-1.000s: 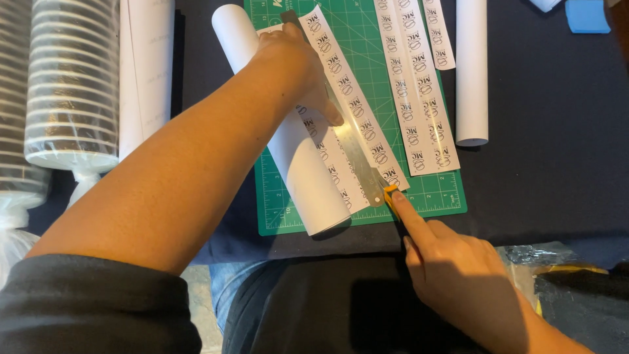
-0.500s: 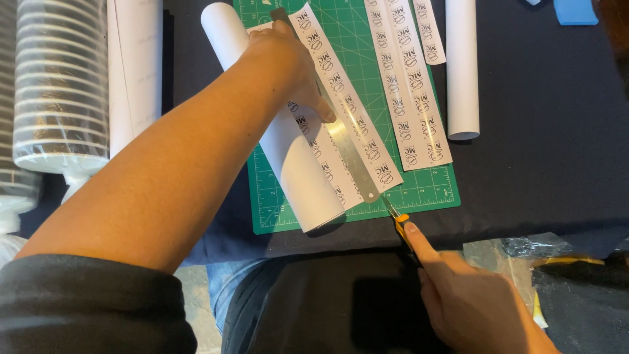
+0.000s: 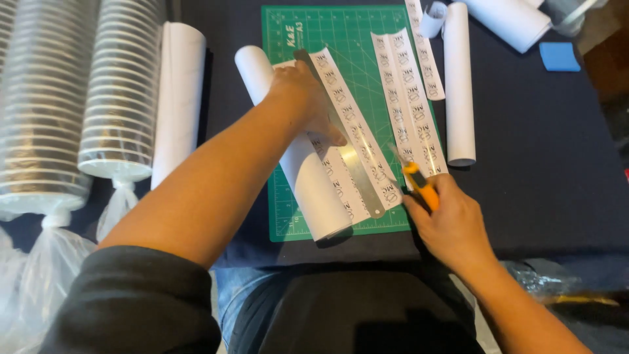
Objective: The person is precisely cutting strips of printed paper from a roll using a rotary cutter and a metal ruler on a cutting mat.
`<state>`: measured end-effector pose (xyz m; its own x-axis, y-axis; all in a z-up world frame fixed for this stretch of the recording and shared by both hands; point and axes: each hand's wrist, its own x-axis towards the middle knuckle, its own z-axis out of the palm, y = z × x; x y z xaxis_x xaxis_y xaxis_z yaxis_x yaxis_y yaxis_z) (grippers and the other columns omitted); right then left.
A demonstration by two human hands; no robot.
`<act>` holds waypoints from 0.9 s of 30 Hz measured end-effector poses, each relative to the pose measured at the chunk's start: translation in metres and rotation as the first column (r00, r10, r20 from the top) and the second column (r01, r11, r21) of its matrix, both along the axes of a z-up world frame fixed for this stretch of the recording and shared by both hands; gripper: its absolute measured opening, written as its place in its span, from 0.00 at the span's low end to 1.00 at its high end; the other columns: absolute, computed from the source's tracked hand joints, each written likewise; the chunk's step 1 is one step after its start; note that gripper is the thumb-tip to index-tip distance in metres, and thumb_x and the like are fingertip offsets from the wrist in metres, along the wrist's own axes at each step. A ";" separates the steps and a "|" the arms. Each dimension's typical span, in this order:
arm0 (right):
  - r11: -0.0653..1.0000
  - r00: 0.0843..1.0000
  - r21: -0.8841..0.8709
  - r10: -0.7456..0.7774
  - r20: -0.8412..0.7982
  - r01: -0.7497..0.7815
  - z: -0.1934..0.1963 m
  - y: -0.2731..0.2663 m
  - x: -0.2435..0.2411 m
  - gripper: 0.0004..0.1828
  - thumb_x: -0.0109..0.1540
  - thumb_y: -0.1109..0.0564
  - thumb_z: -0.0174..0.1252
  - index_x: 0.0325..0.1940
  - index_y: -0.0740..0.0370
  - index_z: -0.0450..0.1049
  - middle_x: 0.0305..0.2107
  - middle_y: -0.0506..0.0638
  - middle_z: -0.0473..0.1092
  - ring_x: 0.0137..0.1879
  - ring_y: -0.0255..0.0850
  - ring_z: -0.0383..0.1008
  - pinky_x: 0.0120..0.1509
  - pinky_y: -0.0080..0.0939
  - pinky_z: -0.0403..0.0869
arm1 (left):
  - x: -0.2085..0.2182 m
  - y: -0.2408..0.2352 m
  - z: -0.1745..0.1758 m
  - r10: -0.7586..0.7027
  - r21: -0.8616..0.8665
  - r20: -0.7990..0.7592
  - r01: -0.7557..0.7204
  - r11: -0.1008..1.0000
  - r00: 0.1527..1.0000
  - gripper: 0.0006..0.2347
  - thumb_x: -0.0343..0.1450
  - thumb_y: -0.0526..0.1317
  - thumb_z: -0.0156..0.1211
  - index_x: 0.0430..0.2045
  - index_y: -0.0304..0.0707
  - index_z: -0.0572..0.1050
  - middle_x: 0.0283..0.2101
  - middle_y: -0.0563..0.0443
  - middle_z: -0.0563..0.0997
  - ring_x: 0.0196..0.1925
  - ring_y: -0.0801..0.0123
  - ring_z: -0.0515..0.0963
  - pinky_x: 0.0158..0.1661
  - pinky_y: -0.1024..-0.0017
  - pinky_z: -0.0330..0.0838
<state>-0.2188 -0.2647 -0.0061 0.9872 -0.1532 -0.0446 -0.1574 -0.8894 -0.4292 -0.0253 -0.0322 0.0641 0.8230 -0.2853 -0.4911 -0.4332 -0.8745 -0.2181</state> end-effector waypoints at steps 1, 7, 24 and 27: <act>1.000 1.000 0.002 0.009 0.010 -0.009 -0.001 0.005 0.002 0.20 0.62 0.45 0.65 0.47 0.57 0.67 0.34 0.61 0.77 0.42 0.68 0.77 0.47 0.62 0.68 | 0.000 0.005 -0.005 0.009 0.002 0.010 -0.009 1.000 1.000 0.49 0.61 0.85 0.54 0.59 0.38 0.76 0.59 0.32 0.70 0.54 0.47 0.77 0.54 0.58 0.73; 0.988 0.978 0.101 -0.132 0.161 0.116 -0.001 0.006 0.009 0.21 0.55 0.51 0.71 0.51 0.50 0.76 0.33 0.58 0.78 0.50 0.61 0.79 0.51 0.59 0.76 | -0.002 0.015 -0.025 0.037 -0.274 0.231 0.028 0.961 0.972 0.55 0.52 0.85 0.63 0.54 0.27 0.76 0.48 0.34 0.80 0.56 0.48 0.82 0.56 0.57 0.72; 0.963 0.967 -0.192 0.218 0.132 -0.190 -0.001 0.043 -0.011 0.21 0.56 0.43 0.66 0.52 0.47 0.80 0.37 0.47 0.75 0.40 0.55 0.82 0.43 0.56 0.81 | -0.031 0.076 -0.045 0.522 -0.604 0.220 -0.306 0.736 0.824 0.35 0.70 0.54 0.64 0.70 0.32 0.65 0.76 0.26 0.48 0.73 0.22 0.56 0.64 0.29 0.62; 0.957 0.969 -0.202 0.229 0.089 -0.207 -0.002 0.046 -0.007 0.21 0.58 0.41 0.63 0.53 0.46 0.80 0.38 0.46 0.74 0.38 0.56 0.82 0.42 0.57 0.81 | -0.046 0.086 -0.036 0.618 -0.588 0.103 -0.454 0.670 0.779 0.39 0.68 0.56 0.64 0.75 0.46 0.57 0.72 0.26 0.52 0.60 0.24 0.75 0.56 0.36 0.73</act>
<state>-0.2255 -0.2185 -0.0085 0.9946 0.0712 0.0757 0.0882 -0.9633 -0.2535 -0.0708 0.0538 0.0278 0.9832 0.1156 -0.1414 0.1533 -0.9433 0.2945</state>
